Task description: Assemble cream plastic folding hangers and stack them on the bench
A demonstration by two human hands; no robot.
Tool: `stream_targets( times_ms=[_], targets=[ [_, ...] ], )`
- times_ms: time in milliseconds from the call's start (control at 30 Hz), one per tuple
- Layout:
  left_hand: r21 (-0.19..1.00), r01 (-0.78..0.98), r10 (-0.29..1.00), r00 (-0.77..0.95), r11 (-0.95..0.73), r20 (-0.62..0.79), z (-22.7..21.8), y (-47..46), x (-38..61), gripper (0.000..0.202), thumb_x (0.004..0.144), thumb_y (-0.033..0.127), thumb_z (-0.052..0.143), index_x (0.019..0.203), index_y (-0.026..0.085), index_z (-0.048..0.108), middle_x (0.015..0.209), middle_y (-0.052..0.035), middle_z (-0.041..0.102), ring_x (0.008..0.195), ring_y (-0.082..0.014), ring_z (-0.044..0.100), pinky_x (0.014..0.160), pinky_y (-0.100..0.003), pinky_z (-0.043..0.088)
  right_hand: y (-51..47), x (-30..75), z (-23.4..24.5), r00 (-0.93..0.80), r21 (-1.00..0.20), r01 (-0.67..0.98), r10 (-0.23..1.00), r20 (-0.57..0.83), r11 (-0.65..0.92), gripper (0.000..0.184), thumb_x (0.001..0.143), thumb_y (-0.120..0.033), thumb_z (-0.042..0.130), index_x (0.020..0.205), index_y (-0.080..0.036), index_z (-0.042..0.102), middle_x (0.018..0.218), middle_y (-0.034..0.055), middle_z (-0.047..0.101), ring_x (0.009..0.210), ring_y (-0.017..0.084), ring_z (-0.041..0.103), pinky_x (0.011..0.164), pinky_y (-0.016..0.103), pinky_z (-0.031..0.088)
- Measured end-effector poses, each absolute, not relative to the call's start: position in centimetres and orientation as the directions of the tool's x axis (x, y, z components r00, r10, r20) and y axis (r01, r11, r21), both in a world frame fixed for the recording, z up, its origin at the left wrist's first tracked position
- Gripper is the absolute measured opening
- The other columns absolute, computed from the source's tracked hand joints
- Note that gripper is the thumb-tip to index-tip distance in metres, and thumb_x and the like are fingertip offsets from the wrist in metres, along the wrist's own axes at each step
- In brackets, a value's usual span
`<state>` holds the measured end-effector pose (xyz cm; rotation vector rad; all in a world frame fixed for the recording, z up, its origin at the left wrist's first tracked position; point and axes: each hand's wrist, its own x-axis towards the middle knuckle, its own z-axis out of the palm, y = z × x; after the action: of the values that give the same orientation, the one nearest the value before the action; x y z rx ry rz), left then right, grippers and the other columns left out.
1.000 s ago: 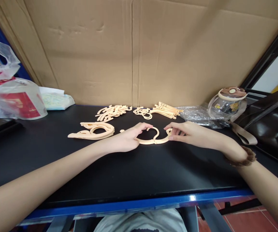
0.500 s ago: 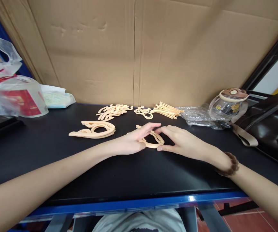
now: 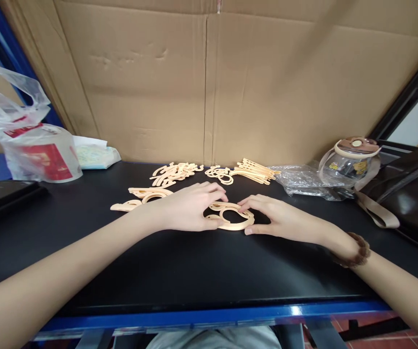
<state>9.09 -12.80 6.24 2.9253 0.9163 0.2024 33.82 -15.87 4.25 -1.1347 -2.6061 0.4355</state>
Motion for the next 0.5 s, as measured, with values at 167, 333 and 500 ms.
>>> stream_targets(
  times_ms=[167,333,500],
  targets=[
    [0.217,0.643,0.658,0.753,-0.735,-0.006,5.1,-12.9,9.2,0.080,0.079,0.061,0.057,0.143,0.019,0.034,0.145,-0.0117,0.042,0.130,-0.0289,0.042,0.102,-0.037,0.036,-15.8,33.7,3.8,-0.616,-0.379,0.692,0.776,0.134,0.614,0.035,0.084,-0.050,0.058,0.106,-0.023,0.054,0.108,0.0053,0.061,0.100,0.023,0.056,0.087,0.038,0.044],
    [0.175,0.617,0.635,0.770,-0.767,0.068,6.0,-13.0,9.2,0.076,0.076,0.059,0.062,0.138,0.020,0.042,0.133,-0.0110,0.053,0.117,-0.0276,0.053,0.091,-0.032,0.041,-16.0,33.7,4.1,-0.613,-0.408,0.635,0.749,0.252,0.656,0.039,0.085,-0.049,0.059,0.113,-0.025,0.050,0.121,0.0060,0.058,0.112,0.024,0.053,0.096,0.041,0.042],
    [0.048,0.717,0.719,0.693,-0.695,0.061,10.0,-12.1,5.3,0.062,0.073,0.055,0.064,0.126,0.023,0.057,0.116,-0.0061,0.063,0.098,-0.0234,0.061,0.081,-0.027,0.043,-15.9,34.3,5.0,-0.506,-0.369,0.660,0.750,0.426,0.655,0.038,0.088,-0.047,0.055,0.119,-0.026,0.049,0.126,0.0068,0.055,0.118,0.025,0.051,0.101,0.043,0.040]
  ],
)
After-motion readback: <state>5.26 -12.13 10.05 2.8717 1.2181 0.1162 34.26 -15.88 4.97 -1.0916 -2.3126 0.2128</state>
